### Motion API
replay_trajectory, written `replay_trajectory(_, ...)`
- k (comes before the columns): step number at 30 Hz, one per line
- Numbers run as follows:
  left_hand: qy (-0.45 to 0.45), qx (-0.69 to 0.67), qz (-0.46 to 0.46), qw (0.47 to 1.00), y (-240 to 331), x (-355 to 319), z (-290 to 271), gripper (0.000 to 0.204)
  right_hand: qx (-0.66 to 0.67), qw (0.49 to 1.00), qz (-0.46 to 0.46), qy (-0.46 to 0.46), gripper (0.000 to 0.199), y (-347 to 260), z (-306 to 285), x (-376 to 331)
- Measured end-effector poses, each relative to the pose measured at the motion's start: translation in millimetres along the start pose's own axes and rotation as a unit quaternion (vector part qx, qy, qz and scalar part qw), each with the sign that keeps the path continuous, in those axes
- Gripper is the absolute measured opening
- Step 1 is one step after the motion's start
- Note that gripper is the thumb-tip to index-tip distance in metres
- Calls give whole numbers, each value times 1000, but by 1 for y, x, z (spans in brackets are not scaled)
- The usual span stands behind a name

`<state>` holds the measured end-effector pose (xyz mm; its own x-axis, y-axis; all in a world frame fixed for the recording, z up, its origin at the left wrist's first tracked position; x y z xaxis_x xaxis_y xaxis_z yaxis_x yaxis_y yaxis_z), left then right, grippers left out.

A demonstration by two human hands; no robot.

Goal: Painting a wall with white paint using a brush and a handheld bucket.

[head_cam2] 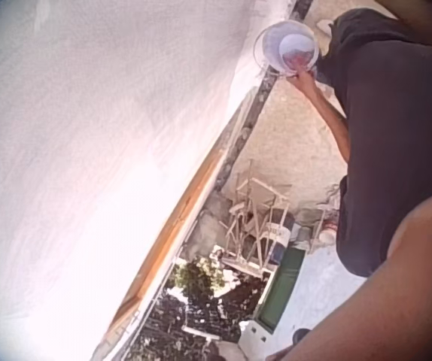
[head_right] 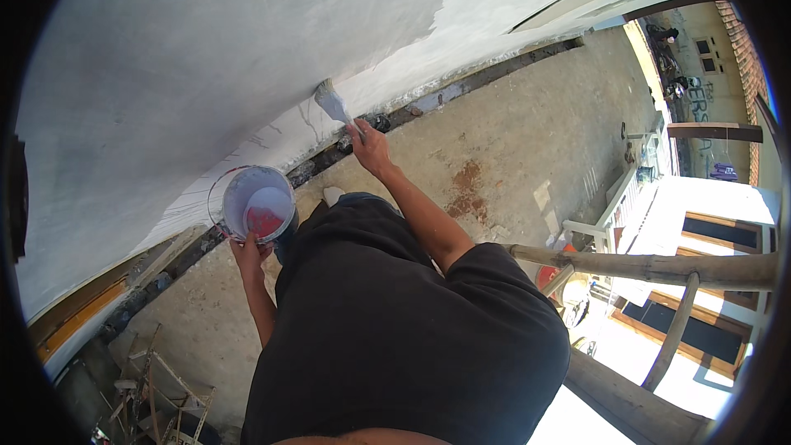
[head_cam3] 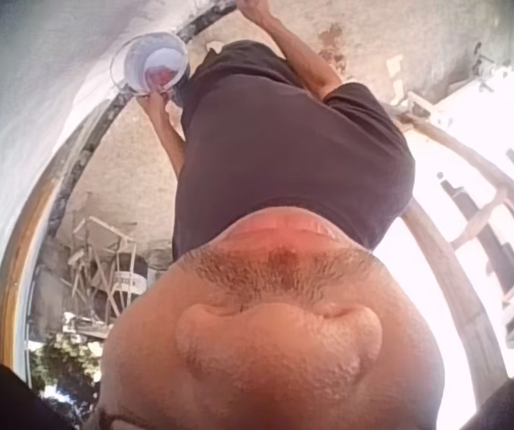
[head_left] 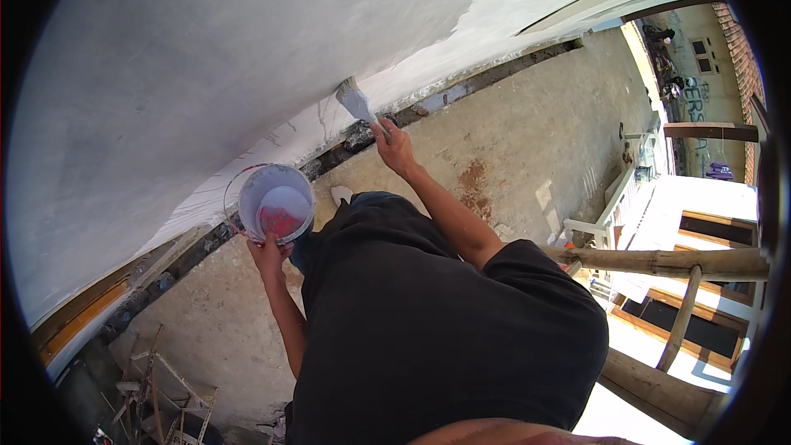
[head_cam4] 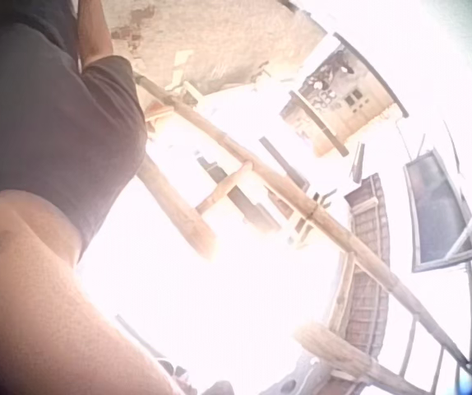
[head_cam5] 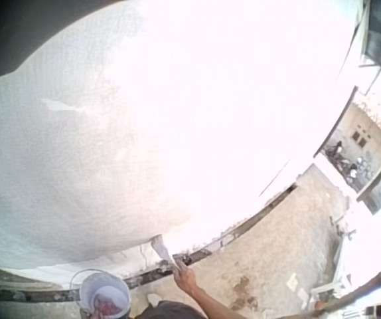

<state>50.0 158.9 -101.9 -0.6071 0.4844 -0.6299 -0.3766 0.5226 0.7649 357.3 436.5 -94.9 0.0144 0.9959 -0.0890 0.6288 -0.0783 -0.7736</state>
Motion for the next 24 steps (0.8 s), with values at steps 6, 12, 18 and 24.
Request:
replay_trajectory(6,-7,-2,15,1000,7,-11,-3,43,-116,982,47,141,40,32,-99,58)
replay_trajectory(12,-17,6,40,999,12,-11,0,44,4,996,19,90,42,2,-30,13)
replay_trajectory(18,-12,16,32,999,17,-15,-1,42,-3,993,-104,-50,35,-24,27,-11)
replay_trajectory(24,13,-22,34,999,30,-33,-13,36,-184,978,-69,65,29,13,-82,69)
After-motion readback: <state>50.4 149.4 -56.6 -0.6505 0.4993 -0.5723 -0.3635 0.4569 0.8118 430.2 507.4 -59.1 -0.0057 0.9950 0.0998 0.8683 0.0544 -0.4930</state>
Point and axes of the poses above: each hand's wrist, its own x-axis towards the middle knuckle, its own z-axis out of the palm, y = z × x, the point moved 7 cm from there along x, towards the middle knuckle, and after that the axes turned 8 degrees about z, right-handed, at the moved point
